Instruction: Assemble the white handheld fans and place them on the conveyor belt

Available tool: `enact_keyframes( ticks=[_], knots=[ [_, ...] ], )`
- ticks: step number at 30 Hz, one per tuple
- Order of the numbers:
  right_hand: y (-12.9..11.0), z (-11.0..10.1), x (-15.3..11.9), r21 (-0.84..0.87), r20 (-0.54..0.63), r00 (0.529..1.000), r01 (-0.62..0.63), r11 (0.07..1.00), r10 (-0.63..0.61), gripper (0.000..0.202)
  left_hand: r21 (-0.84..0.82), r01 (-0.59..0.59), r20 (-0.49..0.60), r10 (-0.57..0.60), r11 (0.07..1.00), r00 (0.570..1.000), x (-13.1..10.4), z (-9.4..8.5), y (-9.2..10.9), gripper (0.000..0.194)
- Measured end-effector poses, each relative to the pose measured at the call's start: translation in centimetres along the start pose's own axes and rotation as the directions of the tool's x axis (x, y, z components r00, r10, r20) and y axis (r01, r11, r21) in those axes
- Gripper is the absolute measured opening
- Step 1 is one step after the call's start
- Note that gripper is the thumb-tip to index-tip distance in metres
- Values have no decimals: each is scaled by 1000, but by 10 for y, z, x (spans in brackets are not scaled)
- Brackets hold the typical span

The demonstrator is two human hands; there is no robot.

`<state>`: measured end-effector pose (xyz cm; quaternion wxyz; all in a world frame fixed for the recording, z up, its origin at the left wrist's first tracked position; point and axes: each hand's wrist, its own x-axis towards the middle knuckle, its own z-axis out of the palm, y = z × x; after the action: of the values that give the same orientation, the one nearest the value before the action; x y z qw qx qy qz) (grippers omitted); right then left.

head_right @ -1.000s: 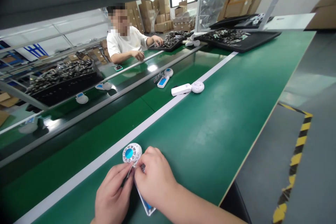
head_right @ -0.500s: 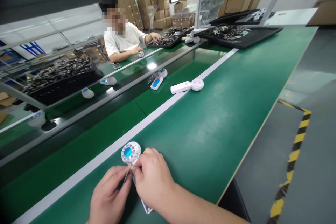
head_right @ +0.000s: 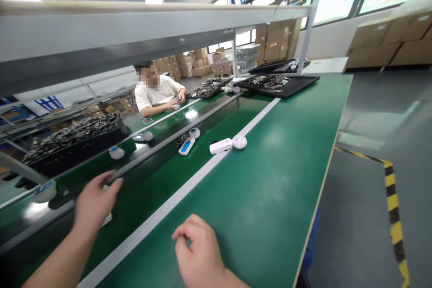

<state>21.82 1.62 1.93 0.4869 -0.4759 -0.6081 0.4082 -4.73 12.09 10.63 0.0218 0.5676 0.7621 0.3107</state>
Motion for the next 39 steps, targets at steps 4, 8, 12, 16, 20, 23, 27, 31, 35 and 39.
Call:
enact_keyframes(
  ticks=[4, 8, 12, 16, 20, 23, 27, 31, 35, 39],
  knots=[
    [-1, 4, 1, -108, 53, 999, 9, 994, -3, 18, 19, -92, 268, 83, 996, 960, 35, 95, 61, 35],
    [3, 5, 8, -177, 43, 999, -21, 984, 29, 18, 78, -139, 359, 102, 987, 928, 54, 157, 106, 37],
    [8, 5, 10, -188, 10, 1000, -15, 982, 18, 17, 102, -191, 408, 134, 976, 903, 61, 158, 117, 35],
    [4, 3, 9, -168, -9, 1000, 3, 986, -5, 16, 114, -195, 446, 125, 974, 886, 41, 121, 92, 33],
    [-1, -4, 8, -147, -49, 999, -17, 989, 10, 17, 94, -230, 478, 159, 969, 864, -31, 64, 46, 31],
    [-2, -6, 4, -196, 37, 999, 23, 980, -16, 20, 50, -245, 514, 186, 968, 838, -106, 24, 14, 35],
    [-3, -4, -4, -243, 290, 943, 239, 940, -165, 35, 9, -323, 464, 282, 946, 840, -189, -4, -9, 35],
    [-3, -1, -9, -239, 468, 855, 365, 900, -222, 34, 14, -455, 386, 415, 890, 824, -229, -12, -17, 35],
    [0, -1, -9, -270, 486, 842, 397, 877, -232, 23, 5, -511, 376, 472, 860, 798, -215, -20, -23, 39],
    [3, -1, -9, -227, 433, 858, 402, 887, -277, 18, -8, -546, 370, 510, 838, 777, -156, -22, -34, 40]
  ],
)
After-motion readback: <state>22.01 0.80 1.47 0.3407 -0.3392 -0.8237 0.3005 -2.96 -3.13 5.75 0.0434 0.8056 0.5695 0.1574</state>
